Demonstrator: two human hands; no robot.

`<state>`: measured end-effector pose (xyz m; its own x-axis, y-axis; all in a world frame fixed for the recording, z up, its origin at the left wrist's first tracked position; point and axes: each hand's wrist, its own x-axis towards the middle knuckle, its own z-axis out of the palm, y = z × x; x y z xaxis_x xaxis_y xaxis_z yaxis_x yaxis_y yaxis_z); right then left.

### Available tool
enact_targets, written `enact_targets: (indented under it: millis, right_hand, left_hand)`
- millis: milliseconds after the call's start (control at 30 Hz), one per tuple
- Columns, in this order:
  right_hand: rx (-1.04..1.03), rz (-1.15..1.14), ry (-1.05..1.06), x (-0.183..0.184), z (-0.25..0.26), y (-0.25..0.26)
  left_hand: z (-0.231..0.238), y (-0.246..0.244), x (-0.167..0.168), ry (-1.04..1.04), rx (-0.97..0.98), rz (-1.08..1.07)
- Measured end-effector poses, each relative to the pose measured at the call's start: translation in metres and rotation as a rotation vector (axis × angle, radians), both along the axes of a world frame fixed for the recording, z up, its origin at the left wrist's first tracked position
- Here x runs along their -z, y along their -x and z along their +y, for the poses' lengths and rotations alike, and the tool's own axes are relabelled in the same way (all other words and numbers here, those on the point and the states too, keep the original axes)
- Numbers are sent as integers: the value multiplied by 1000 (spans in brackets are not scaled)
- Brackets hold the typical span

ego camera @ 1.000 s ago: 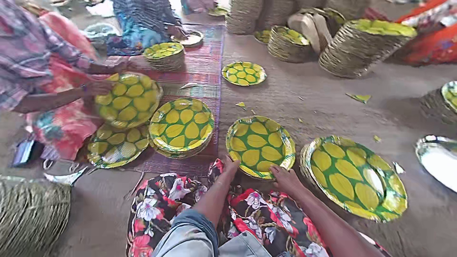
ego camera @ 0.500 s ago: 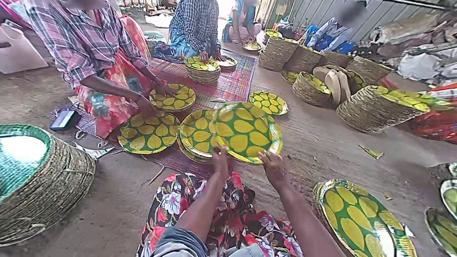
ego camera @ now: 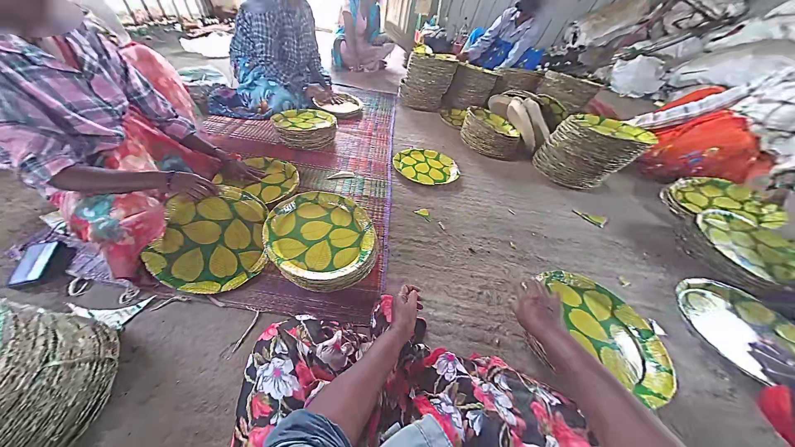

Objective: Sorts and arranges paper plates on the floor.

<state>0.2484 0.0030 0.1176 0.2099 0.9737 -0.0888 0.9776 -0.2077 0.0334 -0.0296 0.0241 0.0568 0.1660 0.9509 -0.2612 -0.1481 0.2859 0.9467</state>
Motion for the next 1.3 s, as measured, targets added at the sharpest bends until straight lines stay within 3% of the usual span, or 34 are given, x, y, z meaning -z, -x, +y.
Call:
enact_targets:
  millis: [133,267,400,533,633,733,833,900,967,1033,1167,1300]
  right_hand:
    - [368,133,142,22,-38,-64]
    - [452,211,292,50,-38,-60]
    - [500,177,322,40,-26,-47]
    - [490,243,210,43,-25,-59]
    - [391,223,-38,41,-25,-58]
    - [102,261,-240,39,-24,-39]
    - [-255,318,26,43,-26,-5]
    - [-374,301,219,63,-21,3]
    - [-304,270,357,69,-19,-3]
    - [-121,307,242,69,-18,-22]
    - [381,283,99,57,-17,-46]
    - [503,274,229,51,-19,-50]
  left_hand:
    - [-4,-35,23,-37,252,210]
    - [1,-38,49,-208,496,725]
    - [2,-42,52,-260,464,815]
    - [2,-45,54,-262,467,832]
    - [2,-44,59,-283,425,849]
    - [-8,-47,67,-534,247,982]
    - [-14,-51,81,-977,-24,1052]
    - [-20,-50,76,-1059,161,1075]
    - [-18,-48,69,-825,619,1179]
    - [-8,-51,67,-628,911,1243]
    - [-5,-54,69,-602,935,1241]
    - [-6,-53,67,-618,903,1242]
